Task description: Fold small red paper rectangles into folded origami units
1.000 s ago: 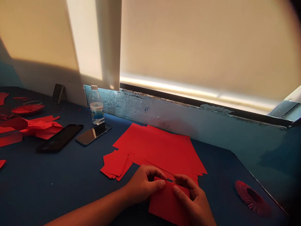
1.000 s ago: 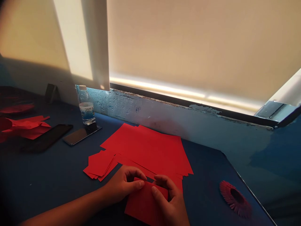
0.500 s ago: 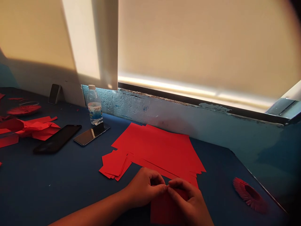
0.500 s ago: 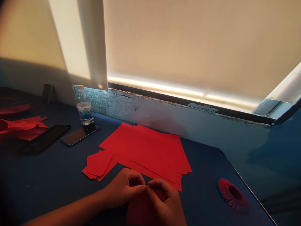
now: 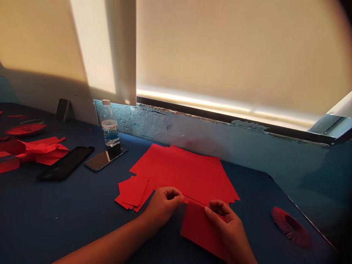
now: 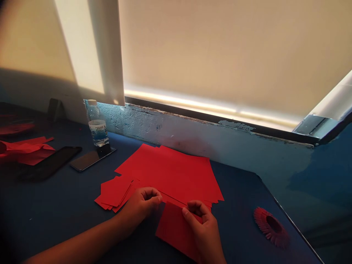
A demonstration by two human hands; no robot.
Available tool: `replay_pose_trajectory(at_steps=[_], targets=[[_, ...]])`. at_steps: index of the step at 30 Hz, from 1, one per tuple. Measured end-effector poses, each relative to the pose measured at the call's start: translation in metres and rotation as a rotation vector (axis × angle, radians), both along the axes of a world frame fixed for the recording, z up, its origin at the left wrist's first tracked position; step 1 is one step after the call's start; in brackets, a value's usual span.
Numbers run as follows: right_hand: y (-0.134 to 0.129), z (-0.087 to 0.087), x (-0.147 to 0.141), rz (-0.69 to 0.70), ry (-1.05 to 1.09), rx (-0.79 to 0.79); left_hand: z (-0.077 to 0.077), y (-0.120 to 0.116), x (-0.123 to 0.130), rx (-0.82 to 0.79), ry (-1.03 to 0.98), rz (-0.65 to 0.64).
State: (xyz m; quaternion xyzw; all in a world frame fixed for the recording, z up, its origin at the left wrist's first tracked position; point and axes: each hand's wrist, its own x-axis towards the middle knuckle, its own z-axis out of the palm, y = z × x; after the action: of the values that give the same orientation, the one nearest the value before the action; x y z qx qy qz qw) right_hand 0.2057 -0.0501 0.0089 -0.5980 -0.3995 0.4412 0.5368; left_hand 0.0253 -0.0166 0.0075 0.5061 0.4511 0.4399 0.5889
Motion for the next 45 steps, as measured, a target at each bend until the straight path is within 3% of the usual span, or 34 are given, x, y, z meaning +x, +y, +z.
replay_pose_trajectory(at_steps=[3, 8, 11, 14, 19, 23, 28, 33, 38, 45], targets=[[-0.001, 0.000, -0.002, 0.004, -0.040, 0.050, 0.001, -0.003, 0.001, 0.079, 0.000, 0.054], [-0.007, -0.001, -0.006, 0.119, -0.170, 0.103, 0.002, -0.013, 0.004, 0.225, 0.210, -0.166], [-0.008, -0.002, -0.006, 0.135, -0.155, 0.089, 0.001, -0.014, 0.003, 0.254, 0.265, -0.156], [-0.006, -0.004, -0.003, 0.102, -0.070, 0.074, 0.002, -0.012, 0.003, 0.224, 0.208, -0.132], [-0.001, -0.006, 0.003, 0.057, 0.253, 0.005, 0.006, -0.008, 0.002, 0.062, 0.045, -0.028], [0.000, -0.004, 0.006, 0.034, 0.416, -0.041, 0.006, -0.007, 0.002, 0.056, -0.019, -0.001], [0.000, -0.002, 0.003, 0.067, 0.412, -0.022, 0.004, -0.007, 0.000, 0.051, -0.054, -0.009], [-0.004, 0.001, -0.003, 0.139, 0.238, -0.056, 0.005, -0.008, 0.001, 0.050, 0.013, -0.166], [-0.001, -0.005, 0.000, 0.125, 0.269, -0.052, 0.002, -0.007, 0.002, 0.016, -0.002, -0.079], [0.009, -0.009, 0.012, 0.062, 0.480, -0.037, -0.002, -0.001, -0.003, -0.040, -0.259, -0.037]])
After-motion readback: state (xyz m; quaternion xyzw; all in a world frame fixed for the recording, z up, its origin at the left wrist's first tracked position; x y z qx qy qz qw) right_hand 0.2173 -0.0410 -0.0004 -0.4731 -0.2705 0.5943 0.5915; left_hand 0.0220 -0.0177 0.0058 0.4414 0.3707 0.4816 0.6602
